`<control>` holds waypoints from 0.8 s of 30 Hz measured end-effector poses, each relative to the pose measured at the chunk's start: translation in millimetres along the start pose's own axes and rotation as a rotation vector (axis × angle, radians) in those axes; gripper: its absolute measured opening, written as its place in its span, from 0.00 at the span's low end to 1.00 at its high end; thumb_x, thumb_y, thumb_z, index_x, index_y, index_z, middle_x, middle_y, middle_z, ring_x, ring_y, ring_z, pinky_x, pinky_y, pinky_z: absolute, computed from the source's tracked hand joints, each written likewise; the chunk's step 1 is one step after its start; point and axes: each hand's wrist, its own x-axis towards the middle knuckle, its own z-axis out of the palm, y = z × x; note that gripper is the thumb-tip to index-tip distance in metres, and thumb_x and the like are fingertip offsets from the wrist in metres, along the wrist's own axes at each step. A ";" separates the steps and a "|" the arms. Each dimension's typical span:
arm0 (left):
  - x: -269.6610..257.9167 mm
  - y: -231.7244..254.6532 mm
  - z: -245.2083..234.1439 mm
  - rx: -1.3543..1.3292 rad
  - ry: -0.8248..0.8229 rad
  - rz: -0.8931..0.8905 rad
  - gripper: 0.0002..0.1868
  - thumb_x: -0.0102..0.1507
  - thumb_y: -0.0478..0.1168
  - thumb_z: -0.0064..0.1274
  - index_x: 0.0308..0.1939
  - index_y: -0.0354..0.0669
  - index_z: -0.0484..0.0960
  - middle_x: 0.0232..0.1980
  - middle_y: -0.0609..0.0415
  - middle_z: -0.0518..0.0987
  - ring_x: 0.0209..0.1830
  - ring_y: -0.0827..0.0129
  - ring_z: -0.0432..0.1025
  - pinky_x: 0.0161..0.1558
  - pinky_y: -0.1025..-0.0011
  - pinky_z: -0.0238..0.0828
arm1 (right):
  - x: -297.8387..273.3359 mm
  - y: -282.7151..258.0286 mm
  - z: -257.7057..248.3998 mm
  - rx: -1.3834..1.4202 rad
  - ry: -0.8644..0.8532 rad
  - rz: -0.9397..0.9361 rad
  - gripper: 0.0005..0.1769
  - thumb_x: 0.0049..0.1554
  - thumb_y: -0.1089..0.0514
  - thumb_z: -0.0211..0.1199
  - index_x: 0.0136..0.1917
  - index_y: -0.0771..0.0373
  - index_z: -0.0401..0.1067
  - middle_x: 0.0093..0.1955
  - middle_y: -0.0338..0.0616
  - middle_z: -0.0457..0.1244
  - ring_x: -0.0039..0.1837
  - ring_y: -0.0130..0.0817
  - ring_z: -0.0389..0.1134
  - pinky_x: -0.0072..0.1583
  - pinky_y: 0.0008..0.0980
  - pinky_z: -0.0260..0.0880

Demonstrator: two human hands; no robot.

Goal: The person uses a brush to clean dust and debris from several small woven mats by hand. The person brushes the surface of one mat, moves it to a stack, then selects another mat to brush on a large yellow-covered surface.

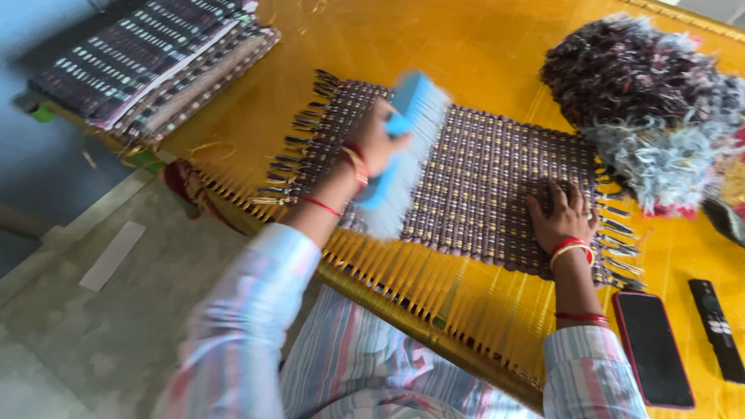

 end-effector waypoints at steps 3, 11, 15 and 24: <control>-21.7 14.1 56.2 -0.027 -0.189 -0.109 0.27 0.55 0.46 0.70 0.49 0.39 0.74 0.47 0.43 0.80 0.48 0.54 0.76 0.51 0.61 0.73 | 2.0 -2.3 -1.7 -0.008 0.011 -0.016 0.43 0.59 0.24 0.50 0.79 0.46 0.59 0.84 0.52 0.46 0.83 0.50 0.43 0.77 0.59 0.34; -24.0 -111.3 -79.4 0.258 0.019 -0.078 0.38 0.51 0.48 0.73 0.59 0.33 0.74 0.57 0.36 0.77 0.57 0.46 0.74 0.58 0.56 0.72 | 0.1 -6.8 -5.2 -0.004 0.004 0.014 0.44 0.57 0.23 0.50 0.79 0.44 0.58 0.83 0.50 0.46 0.83 0.47 0.43 0.78 0.58 0.34; -10.0 -75.4 -159.2 0.764 -0.090 -0.341 0.44 0.49 0.47 0.73 0.63 0.32 0.70 0.57 0.31 0.75 0.50 0.37 0.73 0.48 0.49 0.72 | 1.2 -9.7 -7.2 -0.020 -0.019 0.017 0.44 0.59 0.23 0.48 0.80 0.44 0.57 0.84 0.50 0.45 0.84 0.49 0.42 0.78 0.58 0.33; 39.3 -7.1 81.2 0.000 -0.060 0.033 0.31 0.53 0.50 0.71 0.52 0.39 0.74 0.50 0.41 0.79 0.49 0.52 0.76 0.50 0.59 0.75 | -0.8 -17.1 -15.0 -0.015 -0.051 0.050 0.43 0.58 0.23 0.47 0.80 0.42 0.56 0.84 0.47 0.43 0.84 0.47 0.41 0.79 0.57 0.32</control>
